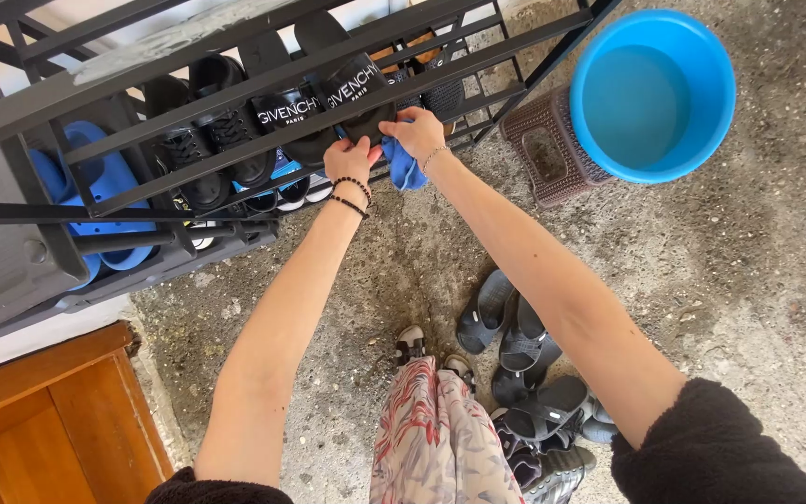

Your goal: The person wipes several black shoes and sandals with a blue cloth, repeatedly dipping the cloth into a blue water basin. The person places the cleaned shoes back on a black metal shoe rack.

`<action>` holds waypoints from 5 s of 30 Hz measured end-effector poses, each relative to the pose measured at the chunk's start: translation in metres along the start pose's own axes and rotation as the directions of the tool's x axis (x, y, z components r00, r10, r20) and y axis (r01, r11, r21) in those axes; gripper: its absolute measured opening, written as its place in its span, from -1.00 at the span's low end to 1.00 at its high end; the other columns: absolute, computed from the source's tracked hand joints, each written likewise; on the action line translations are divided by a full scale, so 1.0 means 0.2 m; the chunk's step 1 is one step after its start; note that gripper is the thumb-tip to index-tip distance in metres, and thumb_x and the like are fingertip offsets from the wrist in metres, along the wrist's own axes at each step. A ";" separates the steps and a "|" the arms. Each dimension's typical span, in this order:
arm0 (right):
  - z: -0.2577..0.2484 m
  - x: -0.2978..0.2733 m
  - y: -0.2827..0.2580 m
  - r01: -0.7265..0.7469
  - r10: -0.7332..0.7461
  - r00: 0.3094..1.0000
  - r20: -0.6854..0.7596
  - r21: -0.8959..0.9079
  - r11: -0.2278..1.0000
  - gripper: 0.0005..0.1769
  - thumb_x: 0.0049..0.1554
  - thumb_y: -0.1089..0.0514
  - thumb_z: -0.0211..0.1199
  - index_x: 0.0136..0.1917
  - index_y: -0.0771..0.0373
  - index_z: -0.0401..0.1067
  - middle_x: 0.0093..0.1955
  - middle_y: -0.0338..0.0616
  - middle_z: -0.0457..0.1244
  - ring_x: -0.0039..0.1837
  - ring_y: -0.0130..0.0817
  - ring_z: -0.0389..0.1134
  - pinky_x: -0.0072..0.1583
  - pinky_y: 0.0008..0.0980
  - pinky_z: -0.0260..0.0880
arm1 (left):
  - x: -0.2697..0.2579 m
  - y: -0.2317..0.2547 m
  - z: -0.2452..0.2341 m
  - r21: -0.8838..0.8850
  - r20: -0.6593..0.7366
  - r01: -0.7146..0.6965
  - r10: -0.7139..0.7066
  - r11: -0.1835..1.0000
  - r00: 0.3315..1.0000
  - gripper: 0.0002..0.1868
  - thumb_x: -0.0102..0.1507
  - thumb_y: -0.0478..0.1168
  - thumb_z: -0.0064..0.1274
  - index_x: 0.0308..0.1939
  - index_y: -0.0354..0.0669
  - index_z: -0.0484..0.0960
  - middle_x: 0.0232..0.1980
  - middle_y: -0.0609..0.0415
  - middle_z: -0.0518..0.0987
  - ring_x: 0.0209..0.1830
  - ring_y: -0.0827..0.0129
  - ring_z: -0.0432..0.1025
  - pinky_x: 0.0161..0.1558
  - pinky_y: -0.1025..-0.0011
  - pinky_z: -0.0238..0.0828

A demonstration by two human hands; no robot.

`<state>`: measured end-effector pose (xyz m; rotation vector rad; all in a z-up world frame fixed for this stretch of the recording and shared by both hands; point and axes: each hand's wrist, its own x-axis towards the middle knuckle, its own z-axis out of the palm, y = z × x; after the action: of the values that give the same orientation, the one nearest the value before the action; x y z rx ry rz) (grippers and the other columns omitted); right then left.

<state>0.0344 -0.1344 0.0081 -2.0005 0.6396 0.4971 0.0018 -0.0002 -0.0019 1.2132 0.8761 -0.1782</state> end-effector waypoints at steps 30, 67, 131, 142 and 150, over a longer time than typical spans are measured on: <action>-1.12 -0.64 0.48 -0.147 0.288 0.957 -0.046 0.777 0.613 0.02 0.15 -0.36 0.28 0.62 0.25 0.03 0.53 0.07 0.09 0.32 -0.07 0.17 0.19 0.11 0.48 | -0.99 0.02 0.44 0.477 0.517 -0.232 -0.057 0.848 0.854 -0.39 0.17 0.07 0.45 0.10 -0.28 0.61 0.03 -0.14 0.61 0.08 0.07 0.54 -0.02 0.17 0.63; -1.53 0.47 1.52 0.011 -0.152 0.915 -0.373 -0.354 0.935 -0.41 0.20 0.04 0.20 0.48 -0.09 0.21 0.45 0.01 -0.01 0.45 0.18 0.00 0.34 0.22 0.20 | -0.17 -0.87 1.87 0.790 0.609 -0.601 -0.271 0.121 0.745 -0.40 0.32 0.02 -0.17 0.46 0.09 0.21 0.19 -0.26 0.51 -0.03 0.14 0.27 -0.02 0.10 0.42; -1.44 0.13 1.09 0.125 -0.089 0.963 -0.255 0.131 0.984 -0.74 0.02 -0.11 0.33 -0.35 0.01 0.42 -0.39 -0.25 0.30 -0.25 -0.20 0.38 -0.19 -0.30 0.34 | 0.18 -1.38 1.79 0.565 0.206 0.473 -0.671 0.676 0.713 -0.36 0.04 -0.25 0.52 0.11 -0.41 0.58 0.06 -0.46 0.51 -0.11 -0.42 0.52 -0.15 -0.25 0.56; -1.85 0.18 1.08 0.270 -0.113 0.956 -0.269 0.666 0.696 -0.72 0.20 -0.08 0.38 -0.16 -0.02 0.33 -0.20 -0.43 0.21 -0.13 -0.61 0.27 -0.07 -0.60 0.35 | -0.61 -0.44 2.06 0.854 0.437 0.141 -0.837 0.502 0.330 0.25 -0.43 0.45 -0.03 0.20 -0.30 0.43 0.07 -0.14 0.58 0.09 0.25 0.48 0.10 0.31 0.50; -1.81 0.23 0.93 0.136 0.007 0.990 -0.140 0.975 0.177 -0.59 0.11 -0.11 0.27 0.01 0.23 0.30 0.10 0.06 0.44 0.09 -0.07 0.54 0.15 -0.07 0.68 | -0.61 -0.54 2.10 0.907 0.374 0.138 -0.910 0.399 0.177 -0.72 0.01 -0.39 0.36 -0.21 -0.32 0.68 -0.22 -0.03 0.65 -0.11 0.11 0.57 0.13 -0.07 0.68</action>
<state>-0.0137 -0.5413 0.0293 -0.7203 0.6712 -0.1620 0.0652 -0.4447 0.0326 1.1078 0.2017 -1.9125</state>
